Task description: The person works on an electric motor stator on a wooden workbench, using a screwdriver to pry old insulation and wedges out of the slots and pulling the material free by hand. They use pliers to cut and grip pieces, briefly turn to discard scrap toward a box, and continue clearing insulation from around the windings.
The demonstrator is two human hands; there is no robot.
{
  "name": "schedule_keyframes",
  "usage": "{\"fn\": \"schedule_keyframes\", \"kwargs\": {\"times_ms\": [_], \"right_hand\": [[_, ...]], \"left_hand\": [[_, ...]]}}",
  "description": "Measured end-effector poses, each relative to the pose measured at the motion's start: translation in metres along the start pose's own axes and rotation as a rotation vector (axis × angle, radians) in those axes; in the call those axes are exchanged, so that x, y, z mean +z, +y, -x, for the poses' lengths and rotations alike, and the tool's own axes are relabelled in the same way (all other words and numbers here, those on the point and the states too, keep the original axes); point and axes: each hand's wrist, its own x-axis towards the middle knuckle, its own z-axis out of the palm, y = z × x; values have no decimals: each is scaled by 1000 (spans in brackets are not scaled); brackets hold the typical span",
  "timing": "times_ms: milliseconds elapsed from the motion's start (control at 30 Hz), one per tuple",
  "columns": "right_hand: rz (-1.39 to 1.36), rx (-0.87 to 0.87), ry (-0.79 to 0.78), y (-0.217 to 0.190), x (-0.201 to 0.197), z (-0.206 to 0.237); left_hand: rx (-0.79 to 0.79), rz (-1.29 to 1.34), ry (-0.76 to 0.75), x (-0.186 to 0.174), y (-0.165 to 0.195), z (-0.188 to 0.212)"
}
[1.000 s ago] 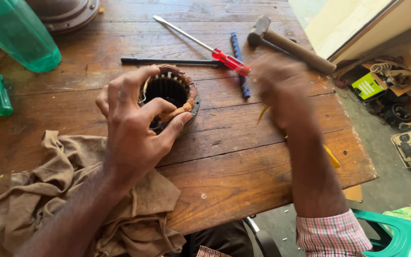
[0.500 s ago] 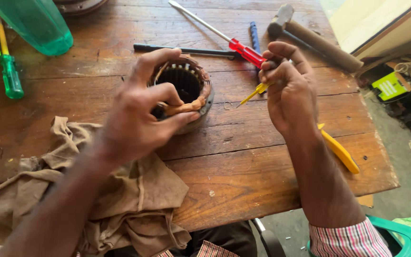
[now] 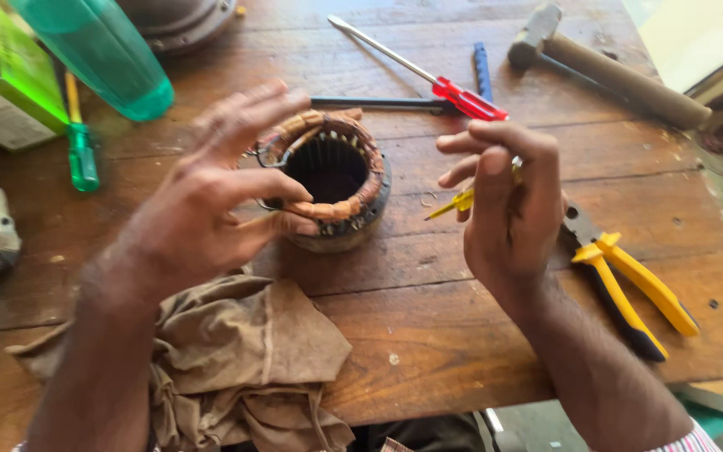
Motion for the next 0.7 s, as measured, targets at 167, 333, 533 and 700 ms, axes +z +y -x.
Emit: {"fn": "schedule_keyframes", "kwargs": {"times_ms": [167, 333, 533, 700], "right_hand": [[213, -59, -139, -8, 3, -5], [174, -222, -326, -12, 13, -18], [129, -119, -424, -18, 23, -19], [209, -226, -389, -18, 22, -21]], "left_hand": [[-18, 122, 28, 4, -2, 0], [-216, 366, 293, -17, 11, -5], [114, -149, 117, -16, 10, -10], [58, 27, 90, -8, -2, -2]]}}
